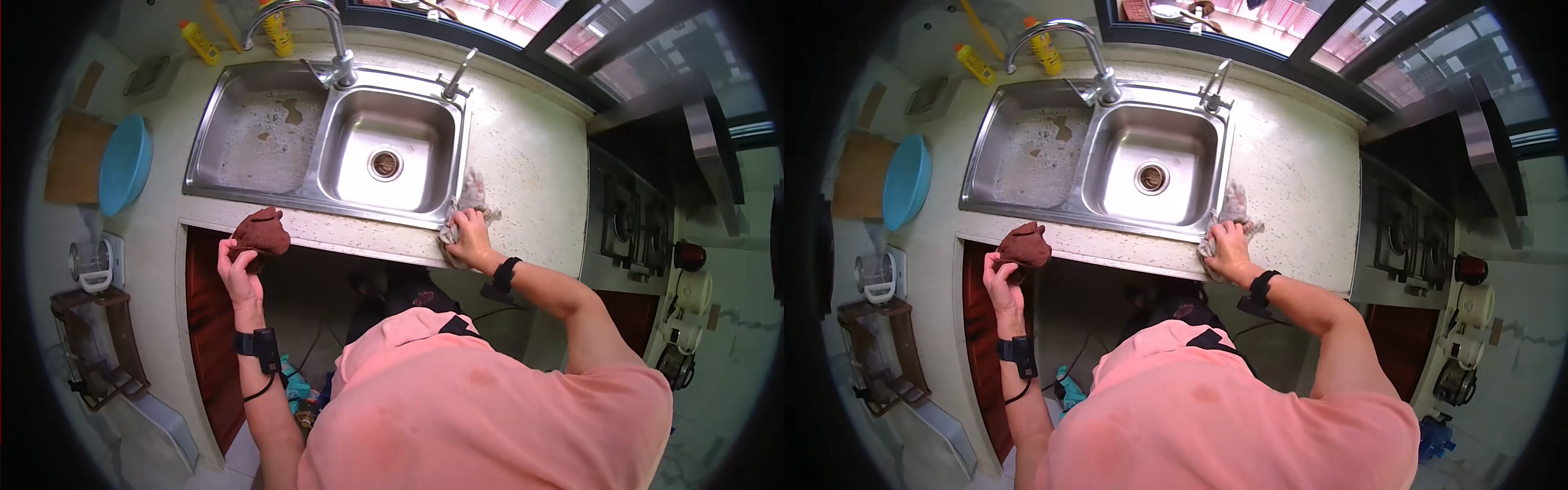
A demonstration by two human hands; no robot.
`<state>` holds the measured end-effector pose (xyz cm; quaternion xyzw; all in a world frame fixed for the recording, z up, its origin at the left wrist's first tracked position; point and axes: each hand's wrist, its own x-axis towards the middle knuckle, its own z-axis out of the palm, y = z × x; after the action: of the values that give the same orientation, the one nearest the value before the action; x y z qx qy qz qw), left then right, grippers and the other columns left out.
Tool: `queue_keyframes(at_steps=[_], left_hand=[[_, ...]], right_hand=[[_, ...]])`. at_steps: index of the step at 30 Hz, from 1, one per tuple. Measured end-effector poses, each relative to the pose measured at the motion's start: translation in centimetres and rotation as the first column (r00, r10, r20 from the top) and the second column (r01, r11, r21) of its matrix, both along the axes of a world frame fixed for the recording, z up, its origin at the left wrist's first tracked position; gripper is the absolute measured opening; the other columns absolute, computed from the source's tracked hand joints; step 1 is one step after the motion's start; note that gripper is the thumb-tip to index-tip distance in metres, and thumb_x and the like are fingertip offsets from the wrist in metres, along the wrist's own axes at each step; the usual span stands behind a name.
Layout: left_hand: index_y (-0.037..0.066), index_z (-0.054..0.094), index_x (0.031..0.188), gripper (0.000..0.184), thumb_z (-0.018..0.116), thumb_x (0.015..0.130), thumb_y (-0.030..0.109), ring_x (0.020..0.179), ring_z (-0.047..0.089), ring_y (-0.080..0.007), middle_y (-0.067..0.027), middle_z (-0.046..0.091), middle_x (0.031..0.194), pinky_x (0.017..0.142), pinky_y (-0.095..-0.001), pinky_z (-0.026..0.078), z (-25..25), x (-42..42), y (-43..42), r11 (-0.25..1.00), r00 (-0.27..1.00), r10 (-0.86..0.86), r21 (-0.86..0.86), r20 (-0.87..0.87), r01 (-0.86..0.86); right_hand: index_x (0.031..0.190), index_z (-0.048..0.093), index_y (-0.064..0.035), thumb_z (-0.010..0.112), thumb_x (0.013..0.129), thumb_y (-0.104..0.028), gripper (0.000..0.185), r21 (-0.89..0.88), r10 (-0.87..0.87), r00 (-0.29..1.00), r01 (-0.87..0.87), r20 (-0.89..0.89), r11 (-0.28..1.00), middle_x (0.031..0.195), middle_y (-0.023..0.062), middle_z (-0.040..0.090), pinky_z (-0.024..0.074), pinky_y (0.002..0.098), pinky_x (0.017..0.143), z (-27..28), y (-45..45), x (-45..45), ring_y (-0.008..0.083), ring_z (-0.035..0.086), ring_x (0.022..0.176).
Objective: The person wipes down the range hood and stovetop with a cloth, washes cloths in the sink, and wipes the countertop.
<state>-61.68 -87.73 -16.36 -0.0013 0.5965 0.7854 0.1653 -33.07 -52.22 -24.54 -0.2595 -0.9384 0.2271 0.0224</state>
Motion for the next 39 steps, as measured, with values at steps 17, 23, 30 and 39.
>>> queue_keyframes(at_steps=[17,23,30,39], left_hand=[[0.006,0.049,0.094,0.031,0.056,0.068,-0.008,0.088,0.052,-0.0151,-0.0028,0.051,0.094,0.078,-0.0269,0.043,-1.1,-7.1,2.0,0.983,0.997,0.045,-0.182,0.056,-0.034],[0.009,0.049,0.093,0.029,0.058,0.069,-0.005,0.087,0.051,-0.0138,-0.0012,0.053,0.092,0.078,-0.0259,0.042,-3.0,-8.8,5.3,0.981,0.986,-0.089,-0.159,0.139,0.111],[0.01,0.049,0.091,0.029,0.062,0.069,-0.003,0.088,0.052,-0.0125,0.0002,0.053,0.092,0.079,-0.0259,0.042,-3.8,-7.2,10.2,0.904,0.894,-0.346,-0.154,0.284,0.399],[0.009,0.045,0.084,0.031,0.063,0.063,-0.005,0.089,0.05,-0.0131,-0.0004,0.052,0.092,0.081,-0.0256,0.04,-3.6,-8.3,11.4,0.82,0.819,-0.495,-0.155,0.291,0.551]], right_hand=[[0.114,0.045,-0.005,0.072,0.063,-0.015,0.058,-0.373,0.404,0.868,-0.49,-0.288,0.788,0.1,0.0232,0.054,0.0425,0.048,0.082,-2.0,-14.7,-31.3,0.0412,0.051,0.096],[0.117,0.049,-0.0035,0.076,0.059,-0.024,0.067,-0.54,0.439,0.896,-0.338,0.064,0.77,0.094,0.0235,0.063,0.0498,0.0425,0.079,1.1,-3.2,-24.8,0.0381,0.061,0.09],[0.113,0.057,-0.0041,0.079,0.06,-0.03,0.063,-0.598,-0.161,0.949,0.296,0.27,0.744,0.097,0.0123,0.065,0.0531,0.0327,0.077,4.6,18.3,-11.9,0.023,0.064,0.087],[0.11,0.06,-0.0035,0.064,0.085,-0.04,0.044,-0.716,-0.566,0.811,0.481,0.145,0.506,0.097,0.0056,0.065,0.0537,0.0297,0.072,16.3,32.0,-13.9,0.0151,0.064,0.084]])
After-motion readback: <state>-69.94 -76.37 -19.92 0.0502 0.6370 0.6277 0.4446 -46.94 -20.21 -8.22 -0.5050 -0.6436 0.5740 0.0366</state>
